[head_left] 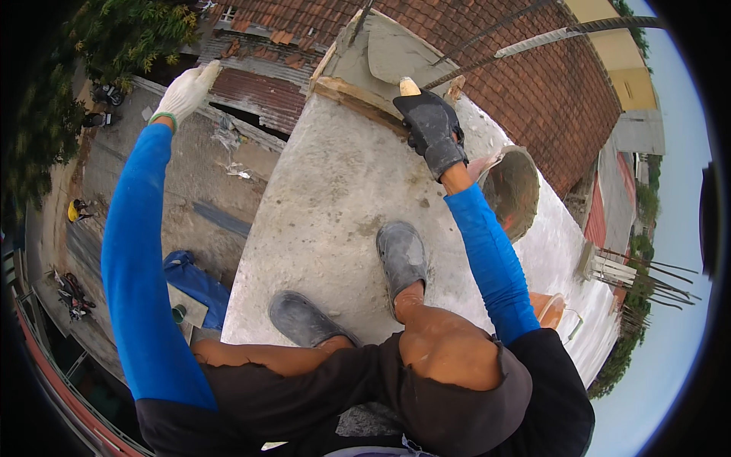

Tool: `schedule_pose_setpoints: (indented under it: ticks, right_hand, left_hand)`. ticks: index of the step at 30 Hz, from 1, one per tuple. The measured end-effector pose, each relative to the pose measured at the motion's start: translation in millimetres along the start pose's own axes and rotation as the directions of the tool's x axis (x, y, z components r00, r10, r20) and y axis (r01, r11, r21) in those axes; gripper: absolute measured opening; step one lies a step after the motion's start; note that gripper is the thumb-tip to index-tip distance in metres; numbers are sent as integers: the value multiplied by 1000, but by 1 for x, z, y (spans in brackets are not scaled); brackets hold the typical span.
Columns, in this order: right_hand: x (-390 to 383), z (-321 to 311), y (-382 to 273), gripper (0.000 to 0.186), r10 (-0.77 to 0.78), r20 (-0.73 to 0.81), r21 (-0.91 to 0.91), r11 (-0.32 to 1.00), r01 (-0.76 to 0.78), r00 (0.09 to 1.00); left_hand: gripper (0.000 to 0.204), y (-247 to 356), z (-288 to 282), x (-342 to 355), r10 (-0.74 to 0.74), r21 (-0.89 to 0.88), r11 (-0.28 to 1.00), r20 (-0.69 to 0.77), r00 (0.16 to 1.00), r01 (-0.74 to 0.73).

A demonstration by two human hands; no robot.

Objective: The person scoops wet cement from a bucket with a trowel and spreads it into a wooden frame on a rooftop. The person repeatedly levels and smooths the cement within the frame using the trowel.

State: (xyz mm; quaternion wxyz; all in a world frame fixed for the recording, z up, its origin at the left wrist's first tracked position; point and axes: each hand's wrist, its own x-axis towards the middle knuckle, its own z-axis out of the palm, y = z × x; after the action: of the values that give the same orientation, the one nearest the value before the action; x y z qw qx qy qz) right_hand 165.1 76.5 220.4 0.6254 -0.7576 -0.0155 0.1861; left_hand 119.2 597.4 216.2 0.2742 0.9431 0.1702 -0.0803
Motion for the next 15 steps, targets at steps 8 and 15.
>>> schedule_pose_setpoints:
  ticks: [8, 15]
  right_hand:
    - [-72, 40, -67, 22, 340, -148, 161, 935, -317, 929]
    - [-95, 106, -84, 30, 363, 164, 451, 799, -397, 917]
  left_hand:
    - [81, -1, -1, -10, -8, 49, 999, -23, 1000, 9]
    - [80, -7, 2, -11, -17, 62, 998, 10, 1000, 16]
